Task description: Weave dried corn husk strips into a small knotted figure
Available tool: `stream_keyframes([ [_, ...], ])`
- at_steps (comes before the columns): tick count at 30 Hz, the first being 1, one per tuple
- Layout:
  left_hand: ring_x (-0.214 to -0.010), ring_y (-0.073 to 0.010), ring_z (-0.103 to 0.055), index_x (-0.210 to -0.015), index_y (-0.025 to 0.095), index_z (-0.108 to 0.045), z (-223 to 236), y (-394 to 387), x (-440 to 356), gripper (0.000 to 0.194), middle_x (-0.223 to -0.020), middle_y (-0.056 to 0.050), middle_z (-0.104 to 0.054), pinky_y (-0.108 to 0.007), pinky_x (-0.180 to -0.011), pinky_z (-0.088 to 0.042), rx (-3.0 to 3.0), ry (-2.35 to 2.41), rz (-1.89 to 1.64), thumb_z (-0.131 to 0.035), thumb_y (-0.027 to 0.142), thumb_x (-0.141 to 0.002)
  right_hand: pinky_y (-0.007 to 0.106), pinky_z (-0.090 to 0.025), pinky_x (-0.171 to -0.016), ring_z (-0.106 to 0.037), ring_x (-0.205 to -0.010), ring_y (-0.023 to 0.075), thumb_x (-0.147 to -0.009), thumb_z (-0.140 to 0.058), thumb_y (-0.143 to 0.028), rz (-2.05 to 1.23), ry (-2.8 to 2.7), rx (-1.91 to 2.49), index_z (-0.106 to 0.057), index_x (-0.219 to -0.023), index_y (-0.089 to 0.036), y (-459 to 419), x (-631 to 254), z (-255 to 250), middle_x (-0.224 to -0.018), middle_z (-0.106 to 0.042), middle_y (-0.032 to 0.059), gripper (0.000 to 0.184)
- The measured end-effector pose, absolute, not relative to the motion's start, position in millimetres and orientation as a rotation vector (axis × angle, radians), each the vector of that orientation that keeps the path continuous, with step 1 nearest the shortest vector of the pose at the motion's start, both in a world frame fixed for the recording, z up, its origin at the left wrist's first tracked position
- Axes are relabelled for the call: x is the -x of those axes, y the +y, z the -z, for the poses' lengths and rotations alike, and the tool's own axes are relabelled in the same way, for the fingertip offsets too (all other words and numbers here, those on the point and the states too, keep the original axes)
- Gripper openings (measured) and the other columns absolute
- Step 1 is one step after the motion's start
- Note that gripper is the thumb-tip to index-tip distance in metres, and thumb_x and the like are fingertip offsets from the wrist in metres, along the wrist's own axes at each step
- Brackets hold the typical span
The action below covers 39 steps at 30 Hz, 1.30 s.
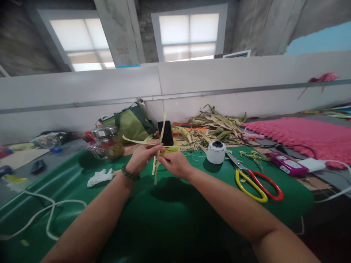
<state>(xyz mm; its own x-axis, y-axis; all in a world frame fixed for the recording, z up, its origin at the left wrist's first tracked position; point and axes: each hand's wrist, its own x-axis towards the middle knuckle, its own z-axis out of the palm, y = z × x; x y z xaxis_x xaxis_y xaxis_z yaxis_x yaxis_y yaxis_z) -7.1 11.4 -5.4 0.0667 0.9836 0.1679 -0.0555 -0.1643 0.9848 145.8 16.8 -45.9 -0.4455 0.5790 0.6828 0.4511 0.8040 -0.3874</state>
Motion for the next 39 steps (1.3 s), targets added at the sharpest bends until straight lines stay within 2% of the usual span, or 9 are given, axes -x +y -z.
stream_keyframes([
  [3,-0.06,-0.0133,-0.06,-0.073,0.012,-0.071,7,12,8,0.026,-0.064,-0.003,-0.07,-0.022,-0.054,-0.045,-1.413,1.039,-1.311,-0.078,0.032,-0.059,0.027,-0.038,-0.065,-0.052,-0.065,0.0156,-0.092,-0.045,-0.037,0.18,-1.935,0.77,-0.063,-0.071,-0.016,17,-156,36,-0.066,-0.062,0.0048,0.035],
  [6,-0.059,-0.0143,-0.06,-0.073,0.013,-0.07,6,11,6,0.021,-0.063,-0.003,-0.069,-0.024,-0.057,-0.046,-1.497,1.067,-1.293,-0.074,0.031,-0.063,0.031,-0.039,-0.076,-0.056,-0.081,0.021,-0.091,-0.049,-0.038,0.412,-1.934,0.877,-0.067,-0.088,-0.016,23,-163,29,-0.082,-0.068,0.0092,0.029],
  [11,-0.051,-0.0116,-0.055,-0.065,0.013,-0.066,4,9,8,0.014,-0.052,0.0,-0.063,-0.023,-0.053,-0.044,-1.564,1.105,-1.277,-0.07,0.027,-0.066,0.027,-0.031,-0.058,-0.055,-0.062,0.0155,-0.096,-0.04,-0.03,0.436,-2.293,1.018,-0.065,-0.073,-0.016,25,-163,33,-0.067,-0.067,0.0061,0.036],
  [14,-0.047,-0.0099,-0.052,-0.061,0.013,-0.065,4,13,14,0.015,-0.049,0.001,-0.061,-0.022,-0.05,-0.042,-1.538,1.105,-1.232,-0.072,0.026,-0.063,0.026,-0.027,-0.055,-0.054,-0.057,0.0135,-0.096,-0.039,-0.031,0.392,-2.349,0.995,-0.064,-0.072,-0.016,21,-164,34,-0.065,-0.066,0.0058,0.038],
  [21,-0.053,-0.0108,-0.058,-0.069,0.012,-0.07,2,17,23,0.028,-0.057,-0.002,-0.067,-0.021,-0.054,-0.046,-1.383,1.026,-1.108,-0.08,0.035,-0.057,0.023,-0.033,-0.058,-0.056,-0.062,0.0129,-0.094,-0.041,-0.032,-0.112,-2.283,1.07,-0.06,-0.066,-0.018,36,-178,28,-0.065,-0.063,0.0029,0.037],
  [24,-0.061,-0.0136,-0.063,-0.076,0.012,-0.072,-1,13,20,0.034,-0.064,-0.004,-0.07,-0.022,-0.059,-0.049,-1.371,1.026,-1.053,-0.078,0.042,-0.06,0.024,-0.039,-0.065,-0.06,-0.074,0.0156,-0.093,-0.04,-0.037,-0.296,-2.134,1.003,-0.066,-0.079,-0.018,40,-178,26,-0.079,-0.067,0.005,0.035],
  [27,-0.061,-0.0144,-0.063,-0.075,0.013,-0.073,-2,7,13,0.029,-0.064,-0.005,-0.07,-0.023,-0.058,-0.048,-1.513,1.072,-1.008,-0.074,0.041,-0.064,0.024,-0.043,-0.061,-0.058,-0.067,0.0138,-0.087,-0.049,-0.044,-0.566,-1.966,0.814,-0.067,-0.092,-0.017,38,-171,26,-0.079,-0.067,0.0033,0.033],
  [32,-0.067,-0.0158,-0.063,-0.069,0.015,-0.074,-1,-1,2,0.016,-0.07,-0.003,-0.072,-0.025,-0.066,-0.051,-1.72,1.089,-0.941,-0.07,0.03,-0.068,0.021,-0.038,-0.045,-0.047,-0.044,0.0081,-0.079,-0.055,-0.057,-0.837,-1.675,0.738,-0.062,-0.06,-0.016,31,-157,30,-0.052,-0.056,-0.0007,0.046],
  [39,-0.067,-0.0167,-0.064,-0.069,0.017,-0.074,3,2,5,0.015,-0.067,-0.003,-0.072,-0.027,-0.066,-0.05,-1.754,1.052,-0.924,-0.07,0.031,-0.069,0.019,-0.035,-0.037,-0.043,-0.036,0.0053,-0.059,-0.074,-0.057,-1.178,-1.397,0.747,-0.065,-0.06,-0.014,36,-159,27,-0.045,-0.054,-0.0035,0.043],
])
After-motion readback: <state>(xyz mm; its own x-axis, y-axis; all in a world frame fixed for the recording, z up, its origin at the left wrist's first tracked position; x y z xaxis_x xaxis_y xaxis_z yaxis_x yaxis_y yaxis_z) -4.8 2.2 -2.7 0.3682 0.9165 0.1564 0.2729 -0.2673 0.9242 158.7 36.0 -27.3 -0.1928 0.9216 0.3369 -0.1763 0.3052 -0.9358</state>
